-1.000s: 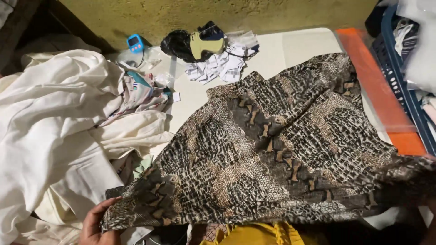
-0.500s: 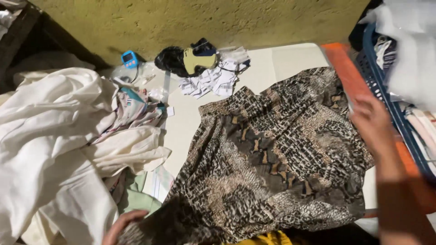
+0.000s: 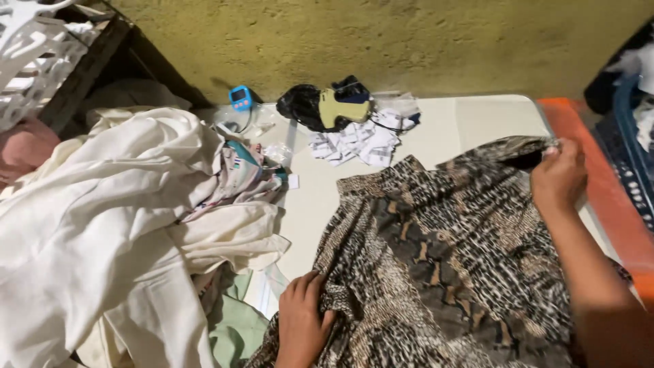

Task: The recorder tags a patterned garment using a tagging gun, then folds it and places it into a clear plastic bag.

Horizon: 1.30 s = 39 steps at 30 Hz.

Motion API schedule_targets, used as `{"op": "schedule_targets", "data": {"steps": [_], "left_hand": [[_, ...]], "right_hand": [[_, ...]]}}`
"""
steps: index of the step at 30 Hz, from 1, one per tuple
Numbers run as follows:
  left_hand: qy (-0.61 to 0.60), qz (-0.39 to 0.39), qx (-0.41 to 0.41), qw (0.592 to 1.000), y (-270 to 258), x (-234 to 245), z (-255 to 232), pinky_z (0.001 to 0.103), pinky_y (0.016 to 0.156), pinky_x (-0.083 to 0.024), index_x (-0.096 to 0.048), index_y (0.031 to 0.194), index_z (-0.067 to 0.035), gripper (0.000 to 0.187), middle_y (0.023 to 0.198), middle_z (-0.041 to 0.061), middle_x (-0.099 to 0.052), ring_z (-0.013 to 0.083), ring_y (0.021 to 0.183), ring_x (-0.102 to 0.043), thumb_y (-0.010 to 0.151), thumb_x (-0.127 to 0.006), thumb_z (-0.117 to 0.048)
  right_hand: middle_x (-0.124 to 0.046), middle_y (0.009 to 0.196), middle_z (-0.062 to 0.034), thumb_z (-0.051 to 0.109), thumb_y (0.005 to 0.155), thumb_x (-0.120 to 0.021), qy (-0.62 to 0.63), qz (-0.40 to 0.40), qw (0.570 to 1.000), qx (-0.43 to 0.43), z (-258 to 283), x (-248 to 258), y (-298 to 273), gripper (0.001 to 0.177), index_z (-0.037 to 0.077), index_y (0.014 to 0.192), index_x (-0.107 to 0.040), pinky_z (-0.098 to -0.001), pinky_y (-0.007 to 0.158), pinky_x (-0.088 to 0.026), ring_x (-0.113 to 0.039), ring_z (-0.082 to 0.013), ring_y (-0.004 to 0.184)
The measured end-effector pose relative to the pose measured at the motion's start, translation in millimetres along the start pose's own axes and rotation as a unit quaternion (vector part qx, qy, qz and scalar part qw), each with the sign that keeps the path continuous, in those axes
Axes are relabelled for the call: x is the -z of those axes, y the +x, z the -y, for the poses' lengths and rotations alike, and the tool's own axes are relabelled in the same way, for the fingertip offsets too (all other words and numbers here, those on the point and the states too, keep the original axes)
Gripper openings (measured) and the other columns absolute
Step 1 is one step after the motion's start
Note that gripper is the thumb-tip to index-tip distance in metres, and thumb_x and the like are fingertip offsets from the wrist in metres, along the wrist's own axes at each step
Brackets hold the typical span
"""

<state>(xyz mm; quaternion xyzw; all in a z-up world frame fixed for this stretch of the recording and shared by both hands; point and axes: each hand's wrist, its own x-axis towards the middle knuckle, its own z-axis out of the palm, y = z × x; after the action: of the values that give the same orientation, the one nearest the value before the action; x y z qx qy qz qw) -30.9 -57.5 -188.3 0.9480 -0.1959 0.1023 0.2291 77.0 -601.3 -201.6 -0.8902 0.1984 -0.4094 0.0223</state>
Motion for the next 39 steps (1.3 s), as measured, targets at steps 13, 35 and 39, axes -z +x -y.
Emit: {"op": "schedule_targets", "data": {"steps": [13, 35, 39], "left_hand": [[-0.168, -0.12, -0.026, 0.978, -16.0, -6.2, 18.4, 0.034, 0.069, -0.055, -0.07, 0.108, -0.004, 0.051, 0.082, 0.006, -0.068, 0.0208, 0.073, -0.062, 0.057, -0.069, 0.001], [-0.15, -0.193, 0.041, 0.969, -32.6, -12.0, 36.3, 0.038, 0.073, -0.052, -0.071, 0.101, -0.001, 0.047, 0.089, 0.011, -0.071, 0.0299, 0.074, -0.062, 0.057, -0.058, 0.0], [-0.183, -0.219, 0.092, 0.954, -45.8, 22.2, 7.3, 0.032, 0.068, -0.048, -0.074, 0.096, 0.0, 0.037, 0.08, 0.01, -0.068, 0.0244, 0.068, -0.058, 0.062, -0.061, 0.0]], "right_hand": [[-0.045, 0.098, -0.0116, -0.021, 0.096, -0.035, 0.588, -0.042, 0.793, 0.154, 280.2, 39.6, 93.7, 0.047, 0.007, 0.134, -0.031, -0.0344, 0.064, -0.042, -0.047, -0.0228, 0.078], [-0.038, 0.06, 0.0007, 0.032, 0.099, -0.055, 0.435, 0.338, 0.657, -0.516, -29.3, 102.7, -154.9, 0.034, 0.008, 0.122, -0.062, -0.0329, 0.041, -0.02, -0.032, -0.0146, 0.05], [-0.062, 0.098, -0.0246, -0.011, 0.101, -0.058, 0.123, 0.057, 0.986, 0.096, -22.6, 123.3, -66.4, 0.009, -0.008, 0.108, -0.062, -0.0496, 0.078, -0.048, -0.061, -0.0441, 0.086]]}}
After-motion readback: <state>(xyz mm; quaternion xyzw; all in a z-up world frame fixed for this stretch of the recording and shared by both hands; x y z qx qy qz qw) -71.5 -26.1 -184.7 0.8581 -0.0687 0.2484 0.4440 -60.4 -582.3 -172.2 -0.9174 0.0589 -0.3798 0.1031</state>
